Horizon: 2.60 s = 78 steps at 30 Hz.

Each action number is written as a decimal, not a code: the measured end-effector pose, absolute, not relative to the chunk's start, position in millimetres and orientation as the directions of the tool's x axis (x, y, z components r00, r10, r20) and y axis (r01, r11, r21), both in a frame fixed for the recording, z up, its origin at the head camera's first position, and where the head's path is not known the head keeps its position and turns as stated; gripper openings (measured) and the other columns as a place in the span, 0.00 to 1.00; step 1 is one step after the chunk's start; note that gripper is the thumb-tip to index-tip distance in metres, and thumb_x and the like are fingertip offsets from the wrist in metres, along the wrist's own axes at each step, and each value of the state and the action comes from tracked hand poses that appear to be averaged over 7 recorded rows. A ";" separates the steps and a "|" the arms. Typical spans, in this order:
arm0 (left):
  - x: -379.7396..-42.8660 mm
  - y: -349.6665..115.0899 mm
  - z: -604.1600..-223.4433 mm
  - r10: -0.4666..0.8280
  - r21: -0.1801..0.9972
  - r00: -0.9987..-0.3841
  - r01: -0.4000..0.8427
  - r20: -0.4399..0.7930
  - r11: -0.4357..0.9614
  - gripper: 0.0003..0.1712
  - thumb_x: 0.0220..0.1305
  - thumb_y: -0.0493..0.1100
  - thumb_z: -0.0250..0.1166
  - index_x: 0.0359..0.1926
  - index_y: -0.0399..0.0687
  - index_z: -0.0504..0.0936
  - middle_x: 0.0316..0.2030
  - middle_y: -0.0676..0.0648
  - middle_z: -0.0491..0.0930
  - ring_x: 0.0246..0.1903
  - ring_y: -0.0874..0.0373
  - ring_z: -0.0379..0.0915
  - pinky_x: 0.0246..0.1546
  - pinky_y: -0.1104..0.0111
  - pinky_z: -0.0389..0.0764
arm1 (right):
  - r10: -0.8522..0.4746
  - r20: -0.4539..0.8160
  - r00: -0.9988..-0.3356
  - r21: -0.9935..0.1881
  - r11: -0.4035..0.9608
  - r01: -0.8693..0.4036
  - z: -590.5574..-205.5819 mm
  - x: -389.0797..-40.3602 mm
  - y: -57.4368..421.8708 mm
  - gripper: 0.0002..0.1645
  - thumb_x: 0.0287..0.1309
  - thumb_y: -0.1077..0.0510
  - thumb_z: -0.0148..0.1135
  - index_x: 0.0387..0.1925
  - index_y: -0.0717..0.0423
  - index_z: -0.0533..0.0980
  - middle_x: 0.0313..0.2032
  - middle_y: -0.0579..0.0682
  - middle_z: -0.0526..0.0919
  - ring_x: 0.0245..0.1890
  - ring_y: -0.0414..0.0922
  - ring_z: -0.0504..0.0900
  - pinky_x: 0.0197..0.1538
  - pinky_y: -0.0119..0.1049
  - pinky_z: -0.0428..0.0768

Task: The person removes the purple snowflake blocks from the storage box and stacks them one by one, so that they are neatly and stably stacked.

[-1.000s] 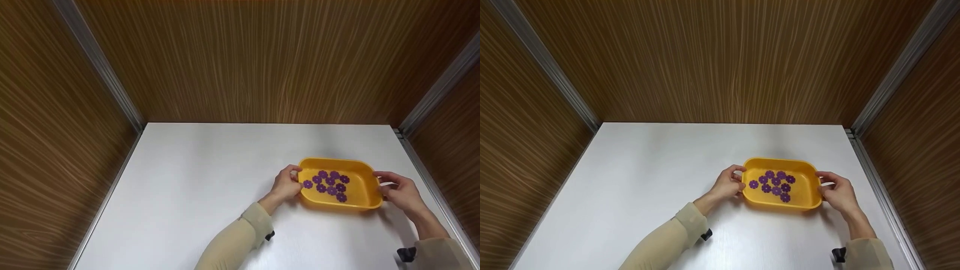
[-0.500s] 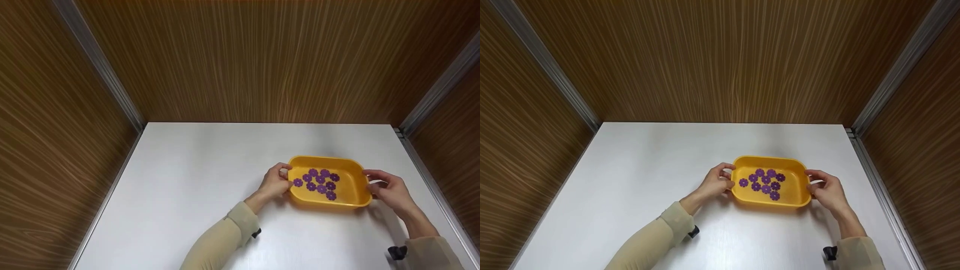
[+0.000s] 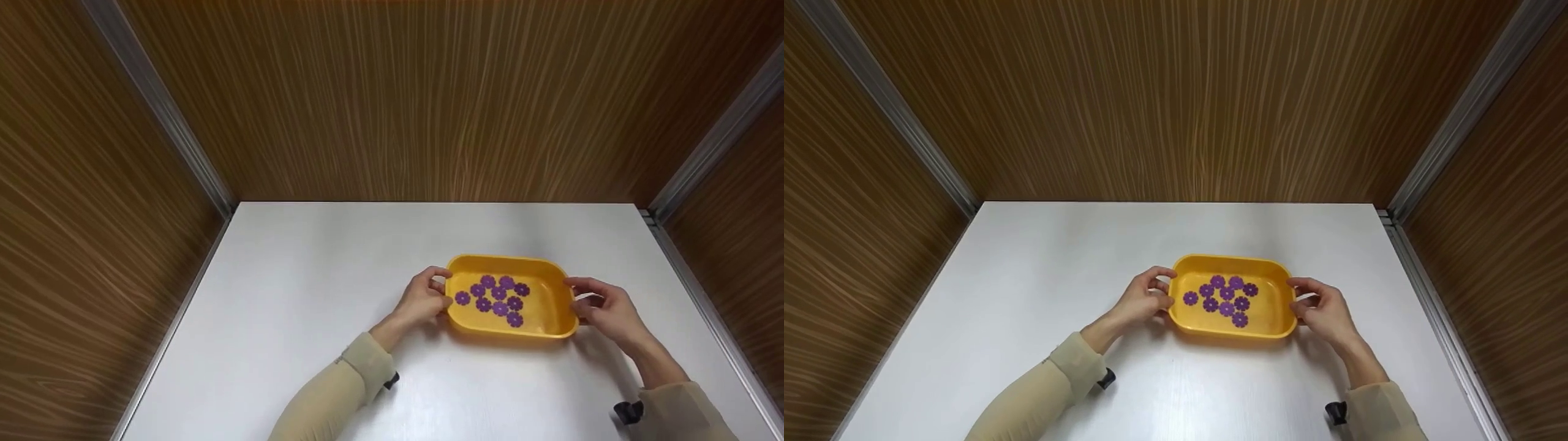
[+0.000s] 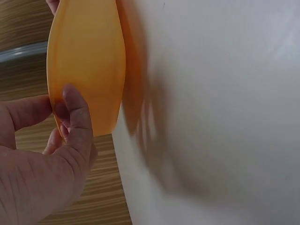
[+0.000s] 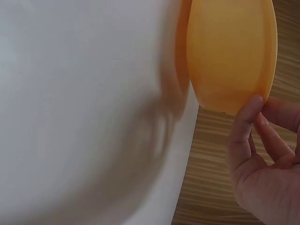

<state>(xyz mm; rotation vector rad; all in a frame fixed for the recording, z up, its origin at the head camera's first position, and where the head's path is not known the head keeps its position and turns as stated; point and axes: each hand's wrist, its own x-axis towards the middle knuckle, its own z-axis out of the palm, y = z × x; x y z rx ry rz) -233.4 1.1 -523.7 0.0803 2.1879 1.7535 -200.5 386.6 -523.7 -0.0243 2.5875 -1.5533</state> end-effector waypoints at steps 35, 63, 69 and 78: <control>-229.0 -70.0 -502.8 0.196 0.944 -0.945 -0.208 -0.261 0.255 0.27 0.72 0.33 0.71 0.69 0.42 0.81 0.44 0.46 0.78 0.34 0.56 0.82 0.41 0.58 0.96 | -0.220 -0.124 -0.968 -0.945 0.323 0.048 -514.3 -212.2 330.4 0.31 0.71 0.71 0.69 0.73 0.70 0.77 0.62 0.72 0.79 0.44 0.41 0.88 0.44 0.31 0.94; -221.6 -86.1 -506.7 0.149 0.923 -0.933 -0.281 -0.327 0.265 0.26 0.69 0.34 0.70 0.67 0.44 0.83 0.44 0.47 0.79 0.30 0.57 0.81 0.34 0.65 0.94 | -0.297 -0.180 -0.938 -0.939 0.335 0.074 -516.9 -220.3 322.8 0.32 0.68 0.70 0.72 0.72 0.70 0.77 0.60 0.72 0.80 0.44 0.44 0.88 0.43 0.31 0.94; -221.0 -84.7 -502.4 0.126 0.920 -0.933 -0.298 -0.338 0.255 0.27 0.66 0.33 0.71 0.66 0.43 0.84 0.46 0.46 0.79 0.33 0.56 0.81 0.34 0.66 0.93 | -0.322 -0.158 -0.933 -0.907 0.422 0.008 -508.4 -226.1 324.7 0.32 0.64 0.67 0.76 0.69 0.70 0.80 0.61 0.71 0.83 0.45 0.47 0.89 0.42 0.28 0.91; -222.4 -83.0 -500.6 0.124 0.927 -0.932 -0.312 -0.341 0.206 0.28 0.62 0.31 0.72 0.65 0.40 0.85 0.44 0.47 0.79 0.32 0.58 0.81 0.31 0.69 0.91 | -0.381 0.051 -0.923 -0.764 0.580 -0.281 -487.4 -245.0 326.5 0.25 0.60 0.64 0.82 0.58 0.64 0.87 0.54 0.64 0.90 0.50 0.59 0.91 0.46 0.28 0.92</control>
